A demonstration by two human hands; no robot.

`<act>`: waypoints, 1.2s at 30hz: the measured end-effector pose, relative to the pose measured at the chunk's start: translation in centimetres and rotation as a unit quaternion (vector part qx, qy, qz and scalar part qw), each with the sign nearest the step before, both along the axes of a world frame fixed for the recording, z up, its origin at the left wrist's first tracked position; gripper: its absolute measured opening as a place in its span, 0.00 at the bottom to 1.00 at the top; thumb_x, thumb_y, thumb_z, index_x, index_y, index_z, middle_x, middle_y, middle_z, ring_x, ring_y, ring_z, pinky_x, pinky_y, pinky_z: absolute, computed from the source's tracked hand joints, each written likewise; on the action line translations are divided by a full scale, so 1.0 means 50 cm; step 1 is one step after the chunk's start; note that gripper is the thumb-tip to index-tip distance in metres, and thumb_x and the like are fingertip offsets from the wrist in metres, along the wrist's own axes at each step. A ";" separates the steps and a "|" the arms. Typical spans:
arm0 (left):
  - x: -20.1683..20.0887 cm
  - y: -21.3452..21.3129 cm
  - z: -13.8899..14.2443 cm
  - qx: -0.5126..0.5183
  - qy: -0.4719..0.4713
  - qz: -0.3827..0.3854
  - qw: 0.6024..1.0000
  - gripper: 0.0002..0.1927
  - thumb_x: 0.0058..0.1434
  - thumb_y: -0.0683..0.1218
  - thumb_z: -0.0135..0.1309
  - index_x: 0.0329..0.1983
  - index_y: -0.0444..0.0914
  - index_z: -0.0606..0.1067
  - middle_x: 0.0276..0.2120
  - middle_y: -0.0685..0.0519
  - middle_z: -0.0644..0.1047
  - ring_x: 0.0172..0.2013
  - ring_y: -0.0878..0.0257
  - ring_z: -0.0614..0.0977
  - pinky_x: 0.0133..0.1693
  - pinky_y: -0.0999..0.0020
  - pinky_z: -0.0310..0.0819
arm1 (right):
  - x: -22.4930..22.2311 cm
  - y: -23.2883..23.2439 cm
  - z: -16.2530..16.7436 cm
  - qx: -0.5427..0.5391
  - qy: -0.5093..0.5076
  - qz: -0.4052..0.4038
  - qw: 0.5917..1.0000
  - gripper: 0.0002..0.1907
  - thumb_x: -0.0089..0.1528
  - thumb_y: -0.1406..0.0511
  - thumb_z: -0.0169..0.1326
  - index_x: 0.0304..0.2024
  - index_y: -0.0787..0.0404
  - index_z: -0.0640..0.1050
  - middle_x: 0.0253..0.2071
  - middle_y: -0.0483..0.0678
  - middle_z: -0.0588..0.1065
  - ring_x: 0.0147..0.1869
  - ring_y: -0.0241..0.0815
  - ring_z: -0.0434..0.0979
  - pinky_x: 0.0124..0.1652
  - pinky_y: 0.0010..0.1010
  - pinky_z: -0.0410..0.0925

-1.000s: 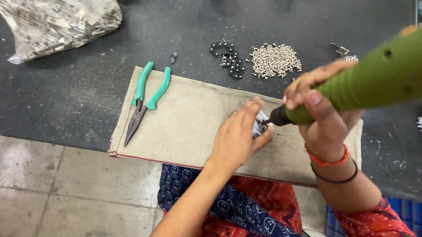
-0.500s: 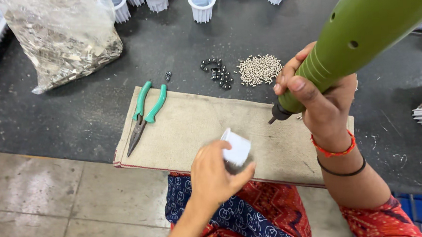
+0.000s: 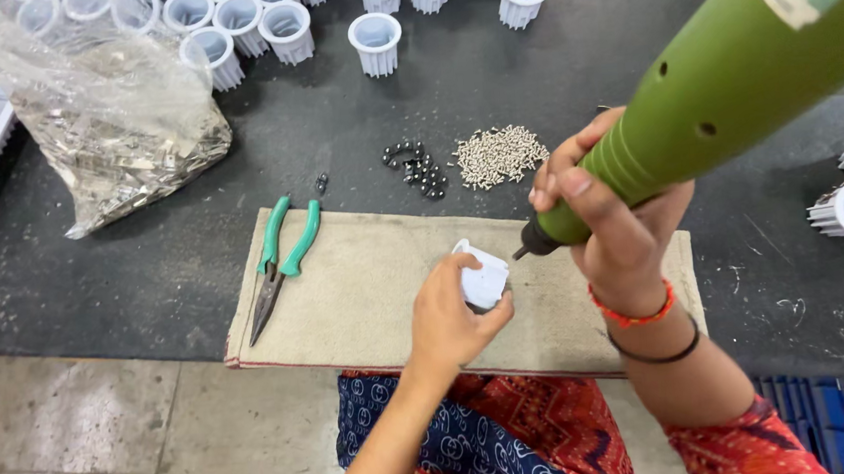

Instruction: The person assembles small white plastic lamp holder components at a factory workbench. They pick tiny screws and metal clips, position them on the white plastic part, and drive the screws in using a green electric screwdriver, repeating the process on successive parts.

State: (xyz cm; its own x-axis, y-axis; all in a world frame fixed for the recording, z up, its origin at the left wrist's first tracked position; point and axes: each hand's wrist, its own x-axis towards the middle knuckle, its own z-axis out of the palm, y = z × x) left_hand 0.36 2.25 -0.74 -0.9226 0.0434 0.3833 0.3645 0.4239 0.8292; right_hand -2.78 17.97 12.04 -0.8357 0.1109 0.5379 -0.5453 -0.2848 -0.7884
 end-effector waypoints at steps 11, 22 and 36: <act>-0.012 0.012 0.007 -0.039 -0.003 0.032 0.999 0.37 0.49 0.50 0.67 0.60 0.35 0.68 0.39 0.43 0.80 0.40 0.45 0.82 0.43 0.53 0.77 | 0.009 -0.035 -0.085 -0.046 0.000 0.022 0.999 0.14 0.65 0.74 0.52 0.52 0.66 0.67 0.31 0.54 0.71 0.33 0.44 0.74 0.42 0.36 0.72; -0.021 0.011 0.024 -0.047 -0.034 0.016 0.998 0.37 0.48 0.50 0.67 0.60 0.35 0.69 0.38 0.44 0.80 0.40 0.46 0.82 0.44 0.53 0.76 | 0.000 -0.022 -0.104 -0.039 0.017 0.041 0.998 0.15 0.65 0.74 0.54 0.52 0.65 0.67 0.33 0.55 0.72 0.34 0.44 0.75 0.42 0.36 0.73; -0.020 0.009 0.028 -0.065 -0.053 -0.007 0.996 0.37 0.50 0.51 0.67 0.61 0.35 0.67 0.35 0.46 0.78 0.38 0.47 0.81 0.43 0.52 0.73 | 0.009 -0.014 -0.102 -0.021 0.017 0.044 0.999 0.15 0.67 0.71 0.57 0.54 0.64 0.67 0.33 0.55 0.73 0.34 0.44 0.75 0.41 0.35 0.73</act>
State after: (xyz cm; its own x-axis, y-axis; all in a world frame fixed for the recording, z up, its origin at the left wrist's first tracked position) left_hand -0.62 2.70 0.64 -0.9565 0.0992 0.2743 0.2843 0.5265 0.8012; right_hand -2.31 17.28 6.96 -0.8244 0.0609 0.5628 -0.5431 -0.3653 -0.7561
